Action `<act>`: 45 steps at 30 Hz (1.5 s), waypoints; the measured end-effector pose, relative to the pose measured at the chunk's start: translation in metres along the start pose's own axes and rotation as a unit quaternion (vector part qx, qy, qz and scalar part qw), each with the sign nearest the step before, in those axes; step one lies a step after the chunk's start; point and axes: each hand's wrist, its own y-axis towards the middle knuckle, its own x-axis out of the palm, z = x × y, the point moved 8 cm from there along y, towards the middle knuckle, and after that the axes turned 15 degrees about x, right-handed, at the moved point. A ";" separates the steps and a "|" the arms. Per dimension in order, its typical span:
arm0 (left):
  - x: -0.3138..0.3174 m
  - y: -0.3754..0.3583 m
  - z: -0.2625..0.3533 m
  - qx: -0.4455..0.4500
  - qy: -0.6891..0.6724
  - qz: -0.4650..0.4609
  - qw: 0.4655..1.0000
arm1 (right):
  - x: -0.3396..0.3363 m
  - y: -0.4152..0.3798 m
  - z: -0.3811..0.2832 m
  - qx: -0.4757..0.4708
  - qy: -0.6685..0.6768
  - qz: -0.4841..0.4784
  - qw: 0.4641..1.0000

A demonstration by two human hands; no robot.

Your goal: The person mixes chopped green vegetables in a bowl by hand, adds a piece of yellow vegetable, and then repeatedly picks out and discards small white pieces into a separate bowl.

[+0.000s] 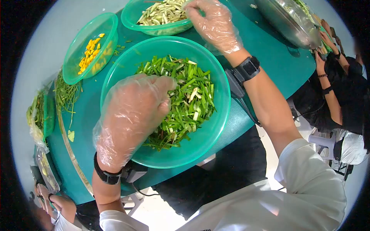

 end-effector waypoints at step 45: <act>-0.063 -0.006 -0.041 -0.256 -0.285 0.256 0.888 | 0.012 -0.014 -0.049 0.026 0.332 -0.223 0.916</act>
